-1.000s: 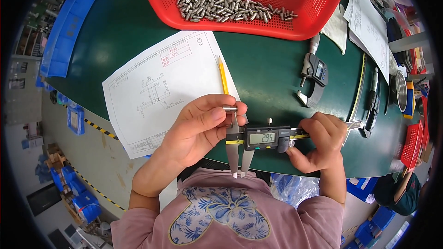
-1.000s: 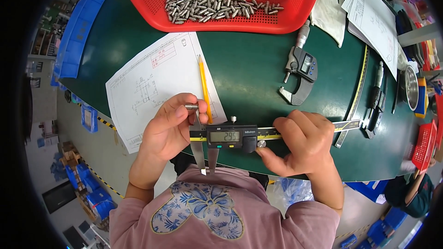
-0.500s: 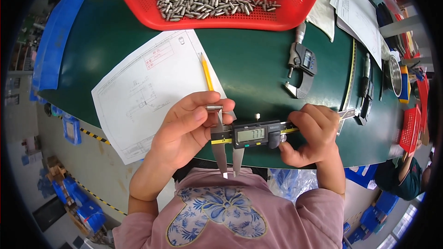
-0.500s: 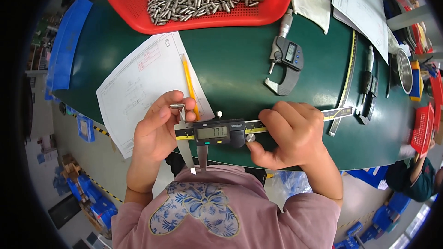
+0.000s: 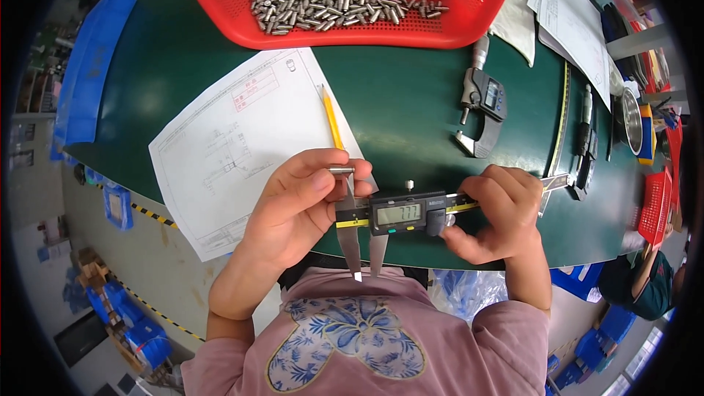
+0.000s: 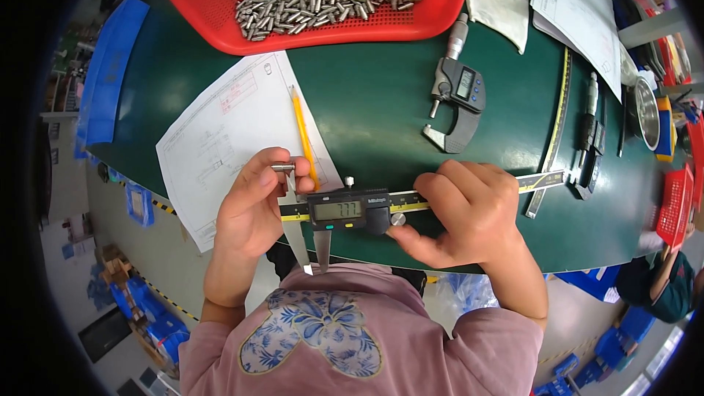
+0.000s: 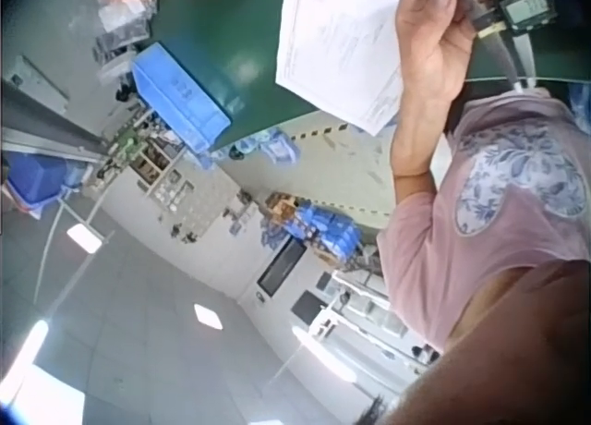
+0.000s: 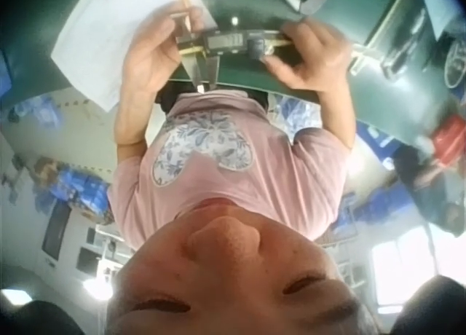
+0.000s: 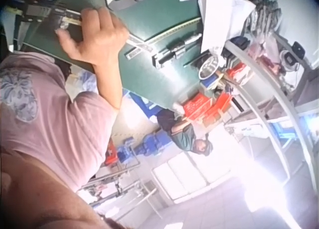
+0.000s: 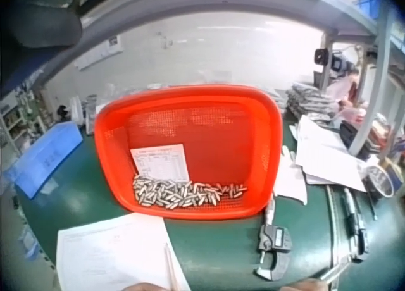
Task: Measure small cylindrical metal parts using a micrometer and digital calipers, recording the dimensions on a specification sheet.
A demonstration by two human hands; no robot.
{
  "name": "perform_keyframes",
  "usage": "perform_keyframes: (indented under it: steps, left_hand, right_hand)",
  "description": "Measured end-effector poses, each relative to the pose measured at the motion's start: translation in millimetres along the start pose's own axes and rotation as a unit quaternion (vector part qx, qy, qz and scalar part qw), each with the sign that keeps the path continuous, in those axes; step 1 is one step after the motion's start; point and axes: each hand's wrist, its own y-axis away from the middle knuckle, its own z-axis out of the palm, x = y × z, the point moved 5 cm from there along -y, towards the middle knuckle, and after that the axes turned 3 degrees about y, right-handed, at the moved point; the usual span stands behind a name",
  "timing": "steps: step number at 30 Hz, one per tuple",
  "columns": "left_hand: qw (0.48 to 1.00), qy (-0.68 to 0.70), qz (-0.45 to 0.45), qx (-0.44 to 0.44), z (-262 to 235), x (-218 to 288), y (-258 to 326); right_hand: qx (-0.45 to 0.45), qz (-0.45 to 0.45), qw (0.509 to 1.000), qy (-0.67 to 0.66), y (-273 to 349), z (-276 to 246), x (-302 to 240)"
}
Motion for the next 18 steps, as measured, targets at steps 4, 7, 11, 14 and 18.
perform_keyframes:
  steps: [4,7,11,14,18]
  left_hand:
    - [1.000,-0.004,-0.004,-0.002,-1.7,0.5,1.2]
    - [1.000,-0.010,0.000,0.003,-3.2,-0.3,2.8]
    - [1.000,-0.002,0.000,-0.001,-4.5,-0.7,3.0]
    - [1.000,0.001,-0.007,0.003,-4.4,-0.7,3.4]
    - [1.000,0.008,-0.015,0.009,-4.3,-1.5,3.6]
  right_hand:
    - [0.000,-0.014,1.000,0.008,-0.1,-0.7,-1.4]
    - [0.000,-0.016,1.000,0.016,-0.8,0.3,-2.4]
    - [0.012,-0.015,1.000,0.010,-1.9,0.2,-1.8]
    - [0.015,-0.022,1.000,0.003,-1.5,0.8,-1.1]
    - [0.015,-0.026,1.000,0.008,-2.2,0.3,-1.7]
